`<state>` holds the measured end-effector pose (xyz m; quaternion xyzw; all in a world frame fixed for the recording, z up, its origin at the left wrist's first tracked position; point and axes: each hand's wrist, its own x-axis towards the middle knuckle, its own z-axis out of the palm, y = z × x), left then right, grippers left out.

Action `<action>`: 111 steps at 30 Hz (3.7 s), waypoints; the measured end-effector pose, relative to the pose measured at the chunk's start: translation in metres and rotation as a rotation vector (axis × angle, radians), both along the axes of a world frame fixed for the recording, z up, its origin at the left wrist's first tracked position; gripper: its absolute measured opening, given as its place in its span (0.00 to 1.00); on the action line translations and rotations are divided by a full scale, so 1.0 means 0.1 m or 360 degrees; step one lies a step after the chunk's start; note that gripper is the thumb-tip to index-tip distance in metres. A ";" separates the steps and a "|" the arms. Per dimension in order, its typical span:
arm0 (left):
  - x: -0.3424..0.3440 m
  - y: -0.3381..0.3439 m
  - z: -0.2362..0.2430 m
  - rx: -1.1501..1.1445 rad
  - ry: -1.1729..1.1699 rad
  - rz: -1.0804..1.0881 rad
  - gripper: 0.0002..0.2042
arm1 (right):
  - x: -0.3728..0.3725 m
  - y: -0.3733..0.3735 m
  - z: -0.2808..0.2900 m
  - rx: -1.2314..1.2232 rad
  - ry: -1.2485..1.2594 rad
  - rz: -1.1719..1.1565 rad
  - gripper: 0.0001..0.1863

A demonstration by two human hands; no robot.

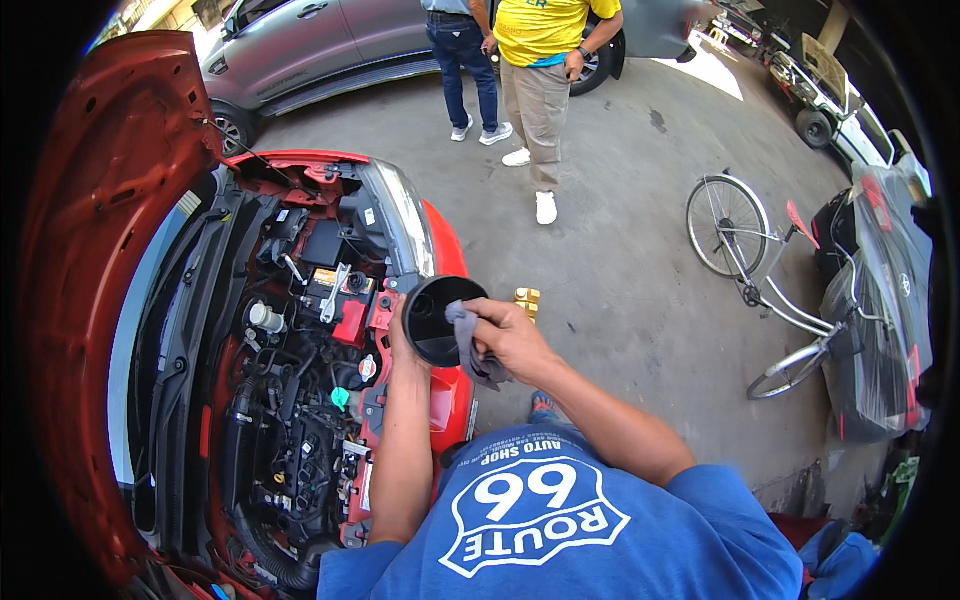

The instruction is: The person lowers a red car with a floor jack, retrieves a funnel, and pours engine oil into the engine. The person then places the funnel back into the engine opening.

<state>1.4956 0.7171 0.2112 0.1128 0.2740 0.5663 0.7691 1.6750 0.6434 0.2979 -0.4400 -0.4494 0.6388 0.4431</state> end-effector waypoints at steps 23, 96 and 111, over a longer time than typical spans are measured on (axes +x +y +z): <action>0.00 -0.06 0.06 0.0159 -0.0042 0.0034 0.25 | -0.40 0.21 0.04 0.1153 -0.1510 -0.0243 0.09; 0.87 -1.07 0.43 0.0085 0.1526 0.0924 0.12 | 0.96 -0.07 -0.88 -0.0514 0.0433 0.0368 0.23; -1.07 -3.42 0.70 -0.0258 0.2218 0.1582 0.16 | -2.07 -0.45 -0.20 0.0379 -0.0105 0.1067 0.15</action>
